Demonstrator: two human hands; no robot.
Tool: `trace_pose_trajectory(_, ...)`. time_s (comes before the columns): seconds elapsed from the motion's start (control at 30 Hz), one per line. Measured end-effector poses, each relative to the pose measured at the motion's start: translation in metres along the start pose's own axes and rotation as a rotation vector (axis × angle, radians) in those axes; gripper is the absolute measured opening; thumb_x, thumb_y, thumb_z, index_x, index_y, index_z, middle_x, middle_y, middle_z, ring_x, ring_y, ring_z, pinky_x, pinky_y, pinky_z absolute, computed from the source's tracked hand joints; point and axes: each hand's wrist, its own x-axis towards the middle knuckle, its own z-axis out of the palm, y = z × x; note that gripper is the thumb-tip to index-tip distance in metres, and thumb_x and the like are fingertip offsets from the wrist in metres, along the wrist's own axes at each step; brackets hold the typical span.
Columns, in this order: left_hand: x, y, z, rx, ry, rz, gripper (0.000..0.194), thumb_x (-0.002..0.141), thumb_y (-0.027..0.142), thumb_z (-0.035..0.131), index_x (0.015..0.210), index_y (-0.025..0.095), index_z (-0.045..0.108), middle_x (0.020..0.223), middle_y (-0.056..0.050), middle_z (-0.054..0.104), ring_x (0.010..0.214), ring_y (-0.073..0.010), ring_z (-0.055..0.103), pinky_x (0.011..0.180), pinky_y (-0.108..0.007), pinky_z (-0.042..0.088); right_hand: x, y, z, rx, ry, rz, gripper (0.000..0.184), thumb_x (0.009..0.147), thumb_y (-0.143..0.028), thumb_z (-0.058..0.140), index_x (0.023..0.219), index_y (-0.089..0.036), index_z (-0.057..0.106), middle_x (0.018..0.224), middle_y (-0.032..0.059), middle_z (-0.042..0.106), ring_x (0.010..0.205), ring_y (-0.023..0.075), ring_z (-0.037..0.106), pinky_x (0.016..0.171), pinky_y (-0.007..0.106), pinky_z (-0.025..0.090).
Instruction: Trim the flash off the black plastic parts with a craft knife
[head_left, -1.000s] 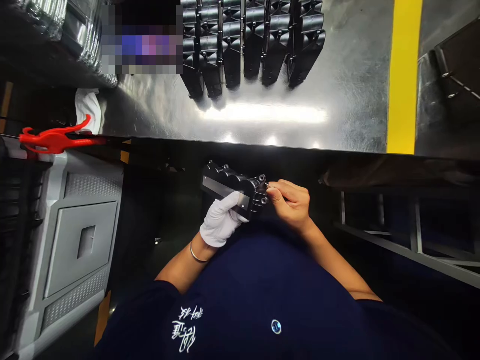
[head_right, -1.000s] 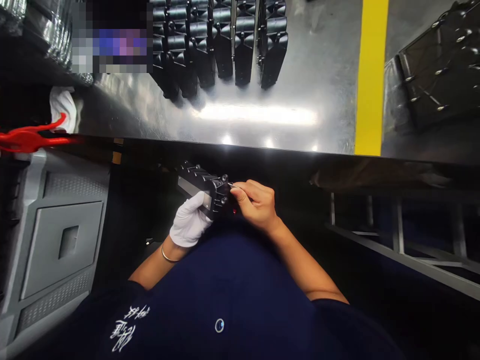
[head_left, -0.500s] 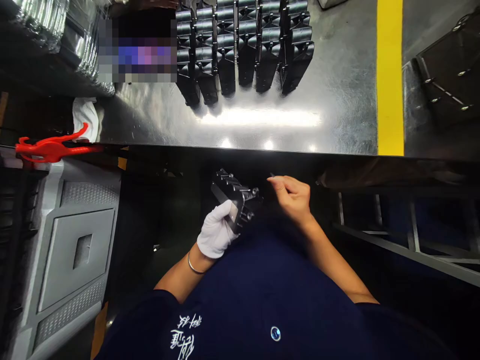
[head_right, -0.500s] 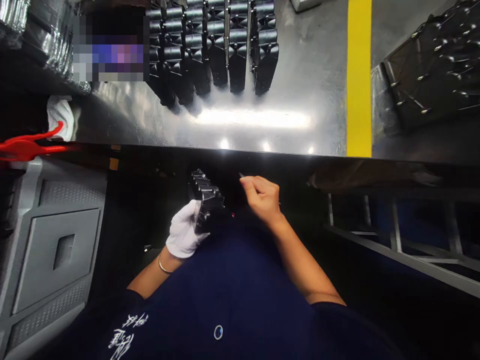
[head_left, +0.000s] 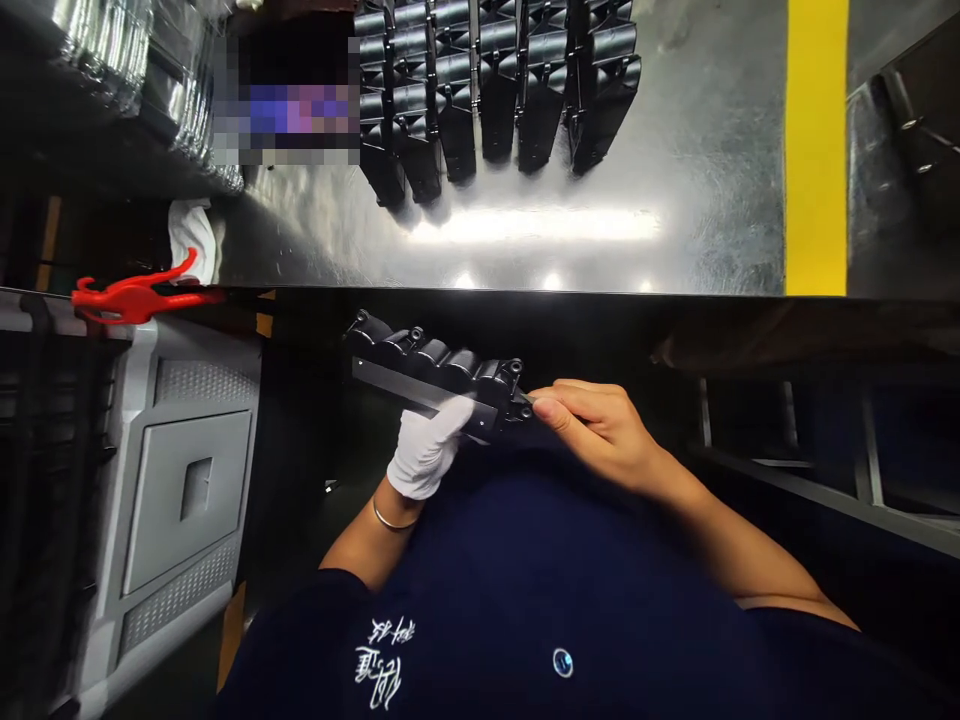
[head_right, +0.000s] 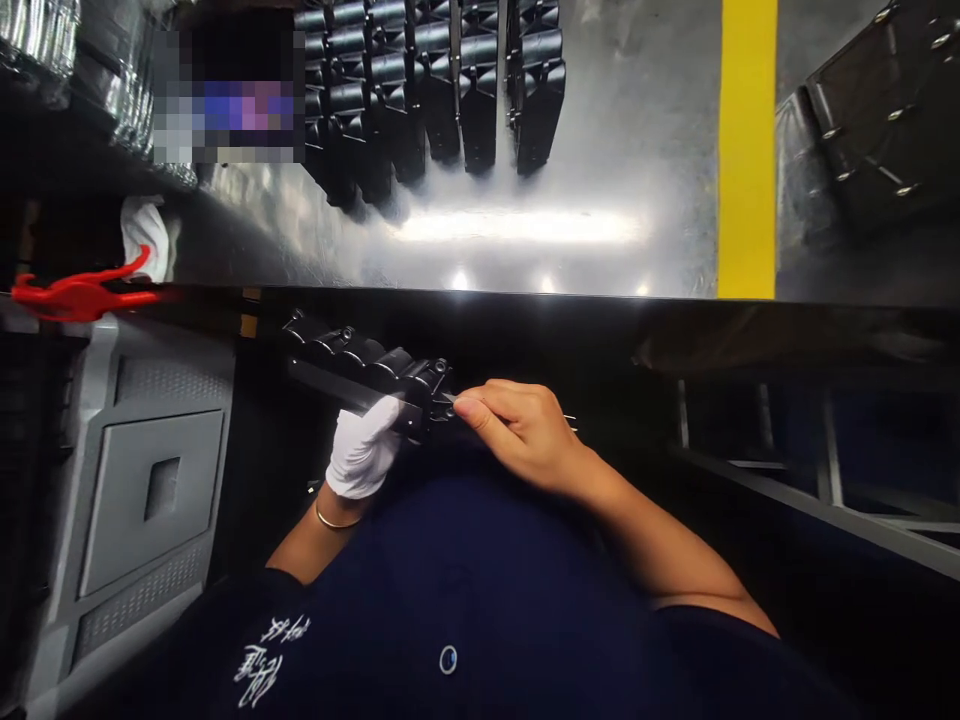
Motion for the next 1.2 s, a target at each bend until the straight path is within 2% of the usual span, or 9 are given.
trace_pose_trajectory(0.4,0.003,-0.005,-0.019,0.190,0.105,0.043,0.058,0.057,0.004,0.084,0.106,0.033,0.072,0.098,0.003,0.078,0.087,-0.0185,0.071,0.088,-0.029,0.057,0.002,0.002,0.003,0.075,-0.040,0.058,0.042,0.103,-0.034,0.049,0.067,-0.016,0.060,0.061,-0.0003,0.051,0.054,0.0106,0.047,0.051,0.024,0.038)
trace_pose_trajectory(0.57,0.001,0.000,-0.015,0.173,0.090,0.020,0.064,0.053,0.000,0.084,0.107,0.031,0.071,0.108,0.000,0.076,0.101,-0.0221,0.070,0.092,-0.033,0.056,0.006,0.007,0.004,0.071,-0.032,0.102,0.048,0.103,-0.040,0.049,0.062,-0.017,0.058,0.059,-0.0001,0.055,0.053,0.0117,0.052,0.051,0.023,0.041)
trace_pose_trajectory(0.63,0.001,-0.001,-0.012,0.168,0.077,0.040,0.055,0.056,0.006,0.085,0.103,0.031,0.072,0.106,0.000,0.077,0.103,-0.0216,0.070,0.094,-0.033,0.055,0.007,0.012,0.007,-0.056,0.035,0.069,0.039,0.102,-0.040,0.051,0.074,-0.018,0.066,0.070,0.0025,0.066,0.061,0.0147,0.061,0.058,0.024,0.047)
trace_pose_trajectory(0.7,0.001,-0.001,-0.008,0.121,0.048,0.025,0.038,0.060,0.016,0.086,0.094,0.028,0.073,0.098,0.000,0.078,0.098,-0.0211,0.072,0.091,-0.031,0.057,0.007,0.017,0.008,-0.294,0.222,-0.003,0.028,0.100,-0.041,0.057,0.088,-0.018,0.069,0.077,0.0046,0.070,0.064,0.0167,0.064,0.061,0.027,0.048)
trace_pose_trajectory(0.8,0.000,0.002,0.000,0.027,0.004,-0.120,0.026,0.062,0.030,0.086,0.083,0.020,0.073,0.080,-0.002,0.077,0.077,-0.0211,0.074,0.065,-0.028,0.061,0.008,0.018,0.003,-0.587,0.479,-0.085,0.022,0.095,-0.040,0.065,0.094,-0.018,0.066,0.072,0.0046,0.067,0.059,0.0171,0.061,0.056,0.028,0.044)
trace_pose_trajectory(0.83,0.000,0.003,0.002,0.015,0.001,-0.170,0.027,0.062,0.032,0.086,0.080,0.018,0.072,0.076,-0.002,0.076,0.069,-0.0204,0.073,0.054,-0.026,0.059,0.009,0.016,0.000,-0.618,0.472,-0.096,0.020,0.096,-0.039,0.065,0.094,-0.019,0.065,0.072,0.0044,0.066,0.059,0.0171,0.060,0.056,0.028,0.044)
trace_pose_trajectory(0.9,0.000,0.006,0.004,0.022,0.015,-0.225,0.029,0.061,0.032,0.087,0.076,0.015,0.070,0.071,-0.002,0.074,0.060,-0.0183,0.071,0.042,-0.023,0.054,0.010,0.012,-0.007,-0.583,0.318,-0.127,0.018,0.098,-0.037,0.061,0.093,-0.020,0.063,0.077,0.0051,0.066,0.062,0.0171,0.061,0.056,0.028,0.044)
trace_pose_trajectory(1.03,-0.002,0.008,0.005,0.058,0.045,-0.224,0.027,0.062,0.030,0.086,0.076,0.013,0.070,0.073,-0.002,0.074,0.062,-0.0177,0.071,0.042,-0.022,0.055,0.010,0.004,-0.011,-0.458,0.006,-0.188,0.024,0.104,-0.031,0.047,0.090,-0.020,0.063,0.077,0.0042,0.066,0.066,0.0166,0.062,0.060,0.028,0.046)
trace_pose_trajectory(1.2,-0.004,0.007,0.004,0.086,0.041,-0.211,0.036,0.066,0.028,0.084,0.098,0.015,0.073,0.081,-0.002,0.076,0.066,-0.0188,0.073,0.044,-0.023,0.058,0.006,0.005,-0.002,-0.505,0.052,-0.117,0.028,0.104,-0.030,0.048,0.084,-0.019,0.065,0.073,0.0029,0.067,0.060,0.0144,0.060,0.057,0.027,0.044)
